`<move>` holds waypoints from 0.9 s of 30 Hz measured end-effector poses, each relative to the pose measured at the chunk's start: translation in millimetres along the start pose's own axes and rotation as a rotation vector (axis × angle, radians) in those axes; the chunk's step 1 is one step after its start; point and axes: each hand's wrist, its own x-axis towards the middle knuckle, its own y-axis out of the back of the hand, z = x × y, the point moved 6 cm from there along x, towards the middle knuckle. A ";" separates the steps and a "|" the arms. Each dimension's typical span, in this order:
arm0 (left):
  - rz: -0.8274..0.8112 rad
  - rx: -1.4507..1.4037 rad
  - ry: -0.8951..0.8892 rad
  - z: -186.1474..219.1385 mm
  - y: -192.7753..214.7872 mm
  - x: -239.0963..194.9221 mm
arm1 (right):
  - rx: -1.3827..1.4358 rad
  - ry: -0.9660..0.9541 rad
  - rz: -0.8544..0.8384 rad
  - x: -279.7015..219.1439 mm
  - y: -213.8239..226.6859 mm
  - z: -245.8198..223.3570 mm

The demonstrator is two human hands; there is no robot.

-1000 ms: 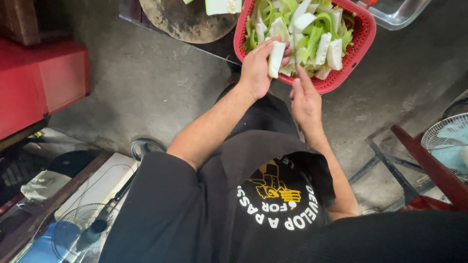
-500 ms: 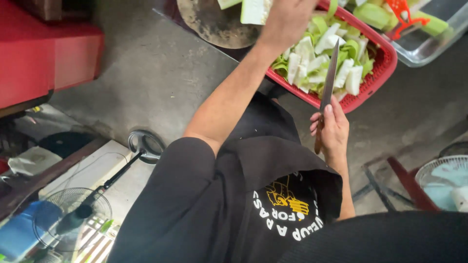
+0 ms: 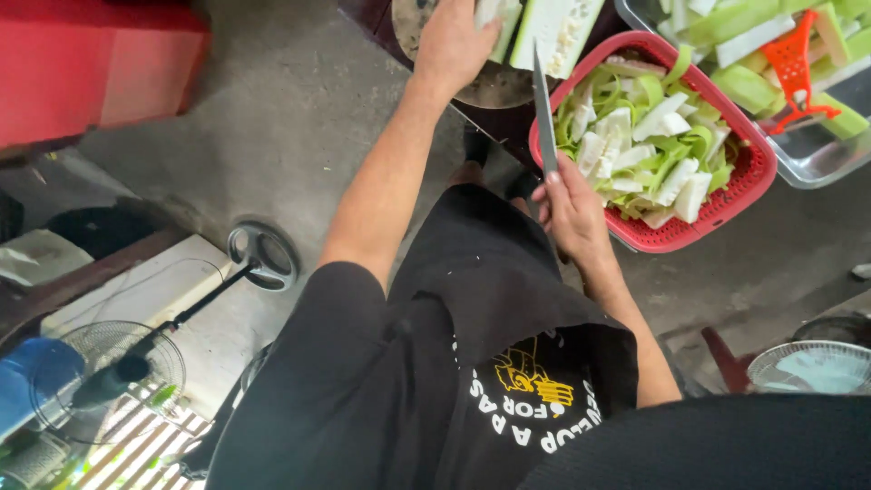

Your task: The person peels a large green vegetable using a red peeler and places the peels into a red basket. They then use a knife to slice the vegetable into smaller pieces on a wooden cutting board, transferring the cut pieces into the same basket.

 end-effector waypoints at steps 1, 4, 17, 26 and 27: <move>0.008 -0.155 0.159 1.1 10.5 -6.5 | -0.082 -0.002 -0.016 3.4 -8.8 -18.2; -0.013 -0.331 0.415 -23.0 2.8 -26.2 | -0.264 -0.005 -0.005 15.8 -30.5 -51.4; -0.080 -0.393 0.362 -24.0 6.1 -20.0 | -0.557 0.093 0.103 72.8 -74.2 -17.7; -0.201 -0.339 0.382 -24.0 9.9 -11.0 | -0.656 0.009 0.167 113.1 -97.3 -1.8; -0.213 -0.347 0.393 -23.7 10.6 -10.5 | -0.660 0.000 0.168 117.3 -99.0 -2.5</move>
